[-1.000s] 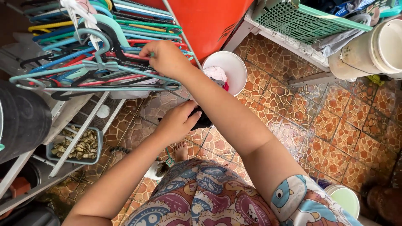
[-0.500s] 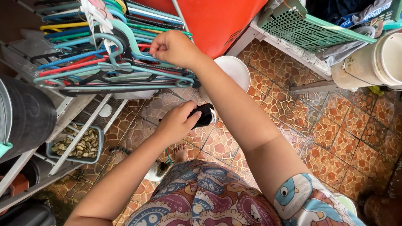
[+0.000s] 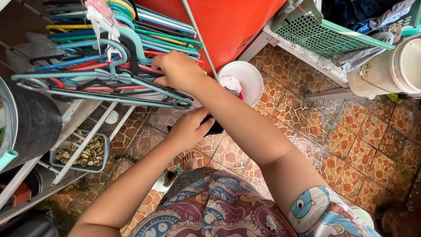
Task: The person takes wet clothes from a laundry basket, places them on hangers, and hangs them on a drying rack. The person handles a dark blue top, a yellow top, black shorts, a patterned top, and black shorts, placing each on a hanger and hanging them on the rack.
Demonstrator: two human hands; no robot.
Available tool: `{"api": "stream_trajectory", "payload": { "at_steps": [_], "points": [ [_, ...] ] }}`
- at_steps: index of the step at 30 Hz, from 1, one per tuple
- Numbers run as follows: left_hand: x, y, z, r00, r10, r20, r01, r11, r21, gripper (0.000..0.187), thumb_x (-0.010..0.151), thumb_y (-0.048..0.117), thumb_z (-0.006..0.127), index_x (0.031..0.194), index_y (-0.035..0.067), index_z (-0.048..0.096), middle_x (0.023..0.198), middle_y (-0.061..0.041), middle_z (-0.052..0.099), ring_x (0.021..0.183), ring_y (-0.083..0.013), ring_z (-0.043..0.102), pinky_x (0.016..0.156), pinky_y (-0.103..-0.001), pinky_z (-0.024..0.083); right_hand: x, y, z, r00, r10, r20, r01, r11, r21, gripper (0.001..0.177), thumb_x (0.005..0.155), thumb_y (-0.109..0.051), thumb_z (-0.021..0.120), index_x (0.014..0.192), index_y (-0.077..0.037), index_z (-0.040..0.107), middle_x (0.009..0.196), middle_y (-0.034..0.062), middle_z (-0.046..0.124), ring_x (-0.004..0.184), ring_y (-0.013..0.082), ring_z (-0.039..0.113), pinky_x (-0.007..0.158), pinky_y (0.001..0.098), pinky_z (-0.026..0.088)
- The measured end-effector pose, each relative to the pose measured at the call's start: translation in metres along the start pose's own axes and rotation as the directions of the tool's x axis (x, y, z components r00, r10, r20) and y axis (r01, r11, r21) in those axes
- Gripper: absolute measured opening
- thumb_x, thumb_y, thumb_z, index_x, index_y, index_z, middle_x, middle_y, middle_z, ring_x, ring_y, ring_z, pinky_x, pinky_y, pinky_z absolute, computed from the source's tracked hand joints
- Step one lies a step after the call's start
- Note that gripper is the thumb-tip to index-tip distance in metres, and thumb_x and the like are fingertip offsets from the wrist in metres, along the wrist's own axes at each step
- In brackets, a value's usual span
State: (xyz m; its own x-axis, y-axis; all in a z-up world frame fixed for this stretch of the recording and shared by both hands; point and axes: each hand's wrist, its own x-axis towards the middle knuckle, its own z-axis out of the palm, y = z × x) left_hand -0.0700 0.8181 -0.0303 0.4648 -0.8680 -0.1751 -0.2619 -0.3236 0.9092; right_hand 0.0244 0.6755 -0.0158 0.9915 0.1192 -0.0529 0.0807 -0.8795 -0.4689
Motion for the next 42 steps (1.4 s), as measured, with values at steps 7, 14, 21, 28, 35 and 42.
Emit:
{"api": "stream_trajectory", "payload": {
  "at_steps": [7,14,21,28,35,42],
  "points": [
    [0.001,-0.019,0.007,0.998,0.055,0.011,-0.055,0.997,0.046,0.031,0.097,0.024,0.055,0.117,0.006,0.072,0.11,-0.022,0.071,0.11,-0.0457,0.064,0.092,-0.057,0.052,0.002,-0.005,0.042,0.958,-0.175,-0.229,0.069,0.911,-0.408,0.027,0.083,-0.034,0.077,0.096,-0.013,0.066,0.077,0.0035,0.068,0.068,0.0291,0.073,0.056,0.0463,0.059],
    [-0.005,-0.008,0.006,0.999,0.032,0.019,-0.033,0.998,0.046,0.032,0.093,0.021,0.055,0.114,0.006,0.074,0.108,-0.022,0.072,0.109,-0.0452,0.066,0.091,-0.056,0.053,0.003,0.014,0.06,0.845,-0.36,-0.397,0.059,0.799,-0.599,0.014,0.082,-0.024,0.071,0.089,-0.014,0.063,0.07,0.0016,0.061,0.059,0.0248,0.069,0.049,0.0415,0.056],
    [-0.003,0.021,0.007,0.999,0.033,0.034,-0.034,0.999,0.042,0.032,0.098,0.03,0.056,0.118,0.008,0.068,0.115,-0.021,0.071,0.117,-0.0416,0.064,0.097,-0.053,0.052,-0.031,0.019,-0.005,0.865,-0.069,-0.498,0.159,0.977,0.141,0.021,0.093,-0.02,0.072,0.113,-0.018,0.066,0.097,0.0069,0.073,0.098,0.0323,0.074,0.085,0.0428,0.06],
    [0.004,0.041,0.036,0.996,0.046,0.076,-0.054,0.992,0.11,0.031,0.098,0.029,0.057,0.118,0.008,0.066,0.113,-0.022,0.07,0.114,-0.0423,0.066,0.096,-0.053,0.053,-0.127,0.09,-0.054,0.867,0.047,-0.497,0.096,0.962,0.257,0.033,0.094,-0.003,0.072,0.124,-0.015,0.065,0.109,0.014,0.074,0.104,0.0397,0.071,0.091,0.0487,0.057],
    [0.028,0.085,0.078,0.984,-0.018,0.18,-0.046,0.936,0.349,0.026,0.101,0.037,0.05,0.095,0.012,0.052,0.09,-0.014,0.069,0.082,-0.0393,0.065,0.063,-0.052,0.041,-0.308,0.169,-0.082,0.828,0.456,-0.327,-0.186,0.773,0.607,0.013,0.098,-0.012,0.065,0.099,-0.016,0.052,0.093,-0.0053,0.053,0.089,0.0084,0.054,0.08,0.0254,0.047],
    [0.039,0.17,0.122,0.966,0.2,0.166,-0.249,0.89,0.383,0.027,0.098,0.036,0.06,0.109,0.012,0.067,0.095,-0.023,0.07,0.103,-0.0441,0.067,0.085,-0.056,0.053,-0.511,0.193,-0.059,0.441,0.605,-0.663,0.401,0.528,0.749,0.026,0.111,-0.021,0.048,0.128,-0.005,0.059,0.077,0.0138,0.058,0.102,0.0324,0.073,0.1,0.0374,0.052]
  ]
}}
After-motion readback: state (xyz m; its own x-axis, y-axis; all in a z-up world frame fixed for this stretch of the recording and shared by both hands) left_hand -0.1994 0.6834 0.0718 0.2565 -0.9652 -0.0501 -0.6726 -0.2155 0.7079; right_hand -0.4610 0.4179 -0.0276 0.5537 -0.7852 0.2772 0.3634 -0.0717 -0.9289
